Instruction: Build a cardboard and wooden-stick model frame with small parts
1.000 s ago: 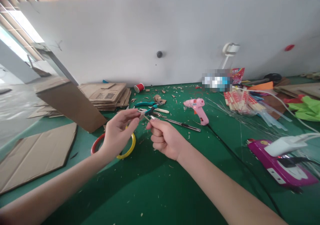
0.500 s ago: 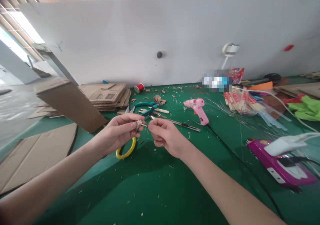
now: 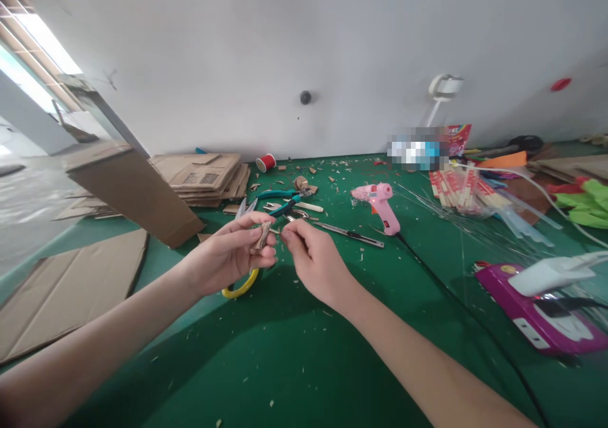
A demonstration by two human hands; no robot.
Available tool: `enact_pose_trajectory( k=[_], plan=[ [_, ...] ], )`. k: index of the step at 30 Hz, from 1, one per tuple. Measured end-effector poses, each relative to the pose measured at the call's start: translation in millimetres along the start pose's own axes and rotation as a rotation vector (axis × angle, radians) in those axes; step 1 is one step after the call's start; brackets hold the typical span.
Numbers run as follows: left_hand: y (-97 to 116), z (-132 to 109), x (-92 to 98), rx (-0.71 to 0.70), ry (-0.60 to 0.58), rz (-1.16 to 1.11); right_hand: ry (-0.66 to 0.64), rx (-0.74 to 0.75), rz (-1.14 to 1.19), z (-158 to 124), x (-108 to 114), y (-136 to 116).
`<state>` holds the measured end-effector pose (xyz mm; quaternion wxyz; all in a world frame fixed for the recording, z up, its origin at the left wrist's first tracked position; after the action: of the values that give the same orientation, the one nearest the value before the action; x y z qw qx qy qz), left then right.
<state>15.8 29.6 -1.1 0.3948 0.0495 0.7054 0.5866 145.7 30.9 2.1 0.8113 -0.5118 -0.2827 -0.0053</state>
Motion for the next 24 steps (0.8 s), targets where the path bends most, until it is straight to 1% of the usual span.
enact_pose_trajectory(
  k=[2,4,7,10,14,18,20,22,24],
  plan=[
    [1.9,-1.3,0.1,-0.011,0.011,0.008,-0.03,-0.005,0.025,-0.2,0.9,-2.2],
    [3.7,-2.3,-0.5,-0.017,0.008,0.036,-0.083,-0.037,0.106,0.1,0.3,-1.7],
    [5.1,-3.0,-2.2,-0.02,-0.03,0.082,-0.219,-0.138,0.371,-0.5,-6.8,4.2],
    [4.2,-2.9,-4.6,-0.014,-0.107,0.079,-0.359,-0.235,0.673,-4.0,-16.3,8.8],
    [1.7,-3.7,-6.2,0.011,-0.195,0.073,-0.504,-0.372,0.908,-12.1,-25.3,12.2],
    [-4.3,-5.2,-6.4,0.065,-0.262,0.058,-0.647,-0.501,1.003,-20.3,-32.0,14.3],
    [-7.1,-5.3,-5.1,0.074,-0.273,0.046,-0.689,-0.55,1.018,-22.5,-33.8,15.4],
    [-8.5,-4.8,-3.2,0.072,-0.268,0.039,-0.685,-0.562,1.006,-21.8,-33.5,16.4],
    [-7.5,-4.1,-1.3,0.054,-0.245,0.035,-0.632,-0.5,0.95,-17.1,-30.7,16.4]
  ],
)
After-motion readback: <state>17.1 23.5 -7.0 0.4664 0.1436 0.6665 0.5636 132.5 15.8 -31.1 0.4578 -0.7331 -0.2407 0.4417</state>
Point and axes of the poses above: each hand's wrist, its own z-axis towards the middle knuckle, its own x-axis out of the back of the hand, y = z × x, the point moved 6 cm from there along z, towards the middle knuckle, and after that the axes turned 9 degrees about -y, right-handed, at the moved point
